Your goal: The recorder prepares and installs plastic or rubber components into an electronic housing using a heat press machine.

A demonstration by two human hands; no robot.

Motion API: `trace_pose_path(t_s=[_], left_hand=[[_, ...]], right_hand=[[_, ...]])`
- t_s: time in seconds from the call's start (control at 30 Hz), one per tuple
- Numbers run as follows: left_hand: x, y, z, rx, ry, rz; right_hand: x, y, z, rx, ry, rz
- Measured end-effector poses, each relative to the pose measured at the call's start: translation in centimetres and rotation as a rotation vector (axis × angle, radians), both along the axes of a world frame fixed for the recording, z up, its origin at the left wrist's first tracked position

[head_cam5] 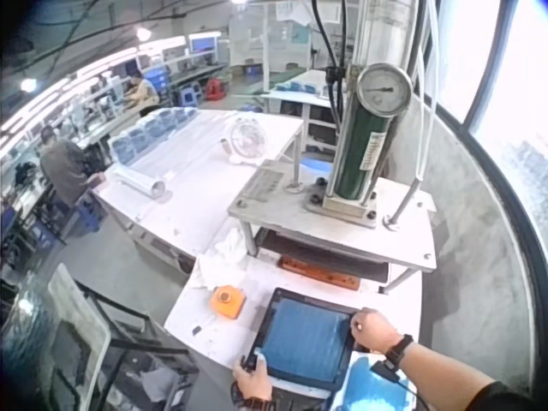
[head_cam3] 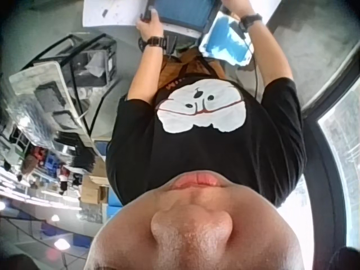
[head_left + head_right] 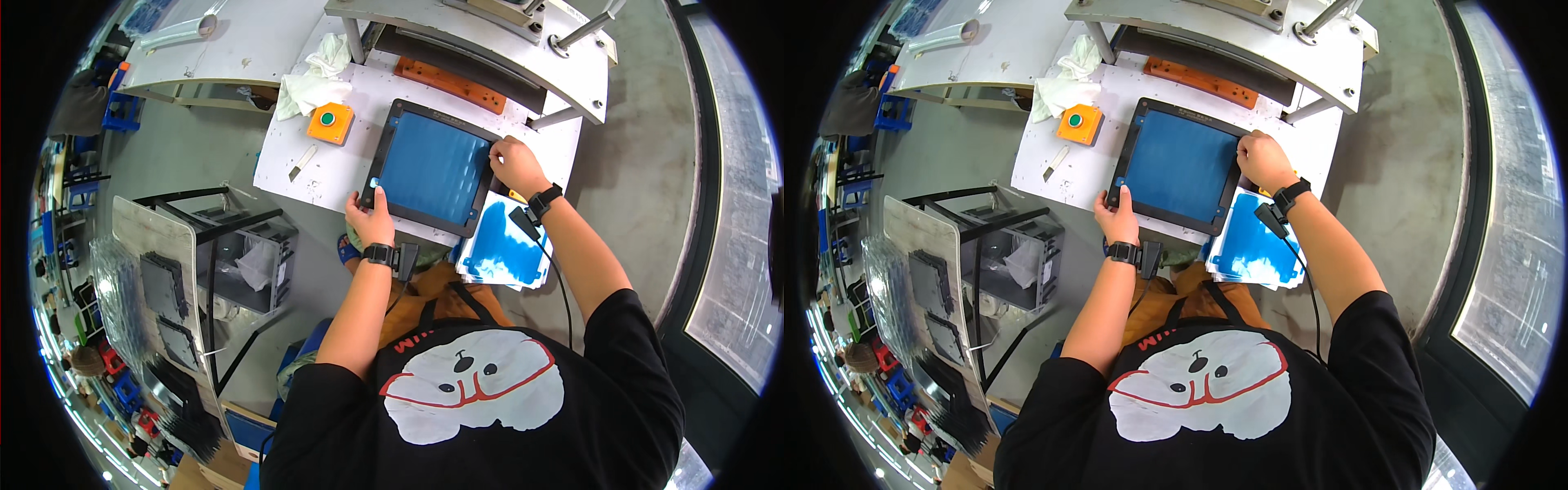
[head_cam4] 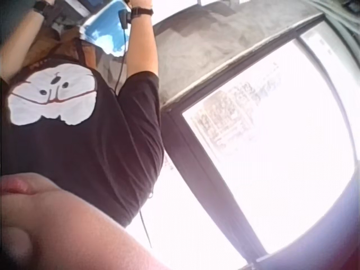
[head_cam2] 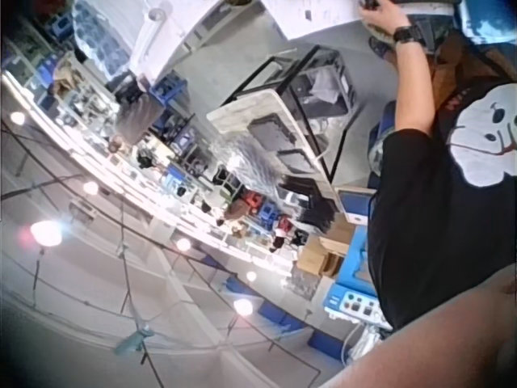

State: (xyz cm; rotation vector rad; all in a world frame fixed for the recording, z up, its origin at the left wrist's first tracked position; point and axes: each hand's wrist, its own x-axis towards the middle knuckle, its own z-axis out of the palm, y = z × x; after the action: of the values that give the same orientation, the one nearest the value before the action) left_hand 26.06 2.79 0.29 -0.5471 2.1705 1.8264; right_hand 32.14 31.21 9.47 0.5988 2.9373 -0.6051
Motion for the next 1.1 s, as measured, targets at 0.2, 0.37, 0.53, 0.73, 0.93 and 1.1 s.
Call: trace_pose_path(t_s=[0.2,0.37,0.53,0.73,0.93,1.1], left_hand=[[0.3,-0.3,0.3,-0.046,-0.002,-0.006],[0.2,0.1,1.0,-0.071,-0.026,-0.004],[0.2,0.0,1.2,-0.088,-0.024,-0.002],[0.1,-0.2,0.9,-0.013,-0.047,0.017],[0.3,-0.4,0.0,0.045,-0.074,0.041],[0.7,-0.7,-0.2,0.079,-0.071,0.052]], right_hand=[[-3.9,-7.0,2.5,-0.180,0.241,0.452],[-7.3,-11.7,1.0,0.022,0.109,0.775],[-8.0,-12.1,0.6,0.117,0.035,0.891],[-8.6,-12.4,0.8,0.189,-0.041,0.931],[-9.1,-12.5,1.3,0.226,-0.071,1.002],[-9.3,-12.8,1.6,0.240,-0.052,1.031]])
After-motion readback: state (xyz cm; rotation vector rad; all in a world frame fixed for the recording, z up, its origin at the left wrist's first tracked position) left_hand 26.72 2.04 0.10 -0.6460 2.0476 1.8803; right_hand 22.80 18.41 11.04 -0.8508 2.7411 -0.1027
